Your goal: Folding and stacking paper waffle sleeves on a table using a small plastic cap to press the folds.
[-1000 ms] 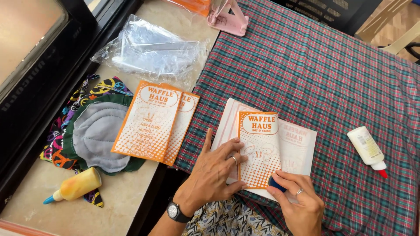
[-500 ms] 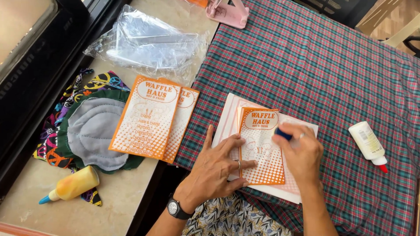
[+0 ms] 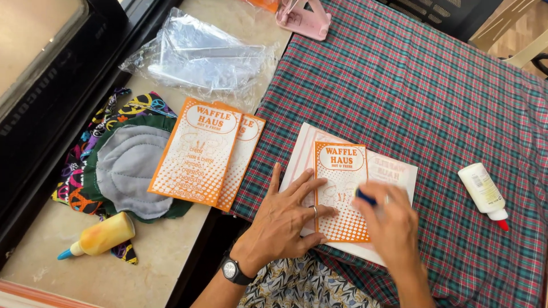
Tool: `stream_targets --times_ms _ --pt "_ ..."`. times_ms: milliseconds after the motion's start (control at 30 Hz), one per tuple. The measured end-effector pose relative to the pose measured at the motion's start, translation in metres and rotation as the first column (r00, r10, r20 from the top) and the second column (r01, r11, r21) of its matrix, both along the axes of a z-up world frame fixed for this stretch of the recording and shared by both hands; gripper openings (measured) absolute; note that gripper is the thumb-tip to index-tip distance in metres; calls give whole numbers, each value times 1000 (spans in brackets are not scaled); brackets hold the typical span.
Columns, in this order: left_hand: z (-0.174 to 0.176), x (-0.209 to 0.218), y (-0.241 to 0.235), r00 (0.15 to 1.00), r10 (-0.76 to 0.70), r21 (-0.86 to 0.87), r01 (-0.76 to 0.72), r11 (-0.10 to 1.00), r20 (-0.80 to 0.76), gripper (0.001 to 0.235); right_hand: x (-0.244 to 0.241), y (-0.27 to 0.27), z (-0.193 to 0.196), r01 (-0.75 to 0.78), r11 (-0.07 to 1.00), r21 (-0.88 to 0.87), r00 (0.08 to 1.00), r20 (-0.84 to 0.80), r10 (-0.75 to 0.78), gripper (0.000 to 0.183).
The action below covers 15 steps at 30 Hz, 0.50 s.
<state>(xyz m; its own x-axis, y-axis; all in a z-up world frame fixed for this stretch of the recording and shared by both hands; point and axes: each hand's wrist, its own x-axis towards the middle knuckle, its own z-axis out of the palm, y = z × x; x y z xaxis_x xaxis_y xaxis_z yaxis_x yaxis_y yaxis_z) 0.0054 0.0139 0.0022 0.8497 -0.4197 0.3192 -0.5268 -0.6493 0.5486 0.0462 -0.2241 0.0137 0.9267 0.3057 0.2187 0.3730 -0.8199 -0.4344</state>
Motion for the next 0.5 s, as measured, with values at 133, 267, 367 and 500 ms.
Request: stream_targets --times_ms 133,267,367,500 --pt "6 2 2 999 -1 -16 1 1000 34 47 -57 1 5 -92 988 127 991 111 78 30" --pt "2 1 2 999 -8 -14 9 1000 48 48 -66 -9 4 -44 979 197 995 95 26 32" --pt "-4 -1 0 1000 2 10 -2 1000 10 53 -61 -31 -2 34 984 175 989 137 -59 33" --pt "-5 -1 0 1000 -16 -2 16 1000 14 53 -63 -41 9 103 993 55 979 173 -111 26"
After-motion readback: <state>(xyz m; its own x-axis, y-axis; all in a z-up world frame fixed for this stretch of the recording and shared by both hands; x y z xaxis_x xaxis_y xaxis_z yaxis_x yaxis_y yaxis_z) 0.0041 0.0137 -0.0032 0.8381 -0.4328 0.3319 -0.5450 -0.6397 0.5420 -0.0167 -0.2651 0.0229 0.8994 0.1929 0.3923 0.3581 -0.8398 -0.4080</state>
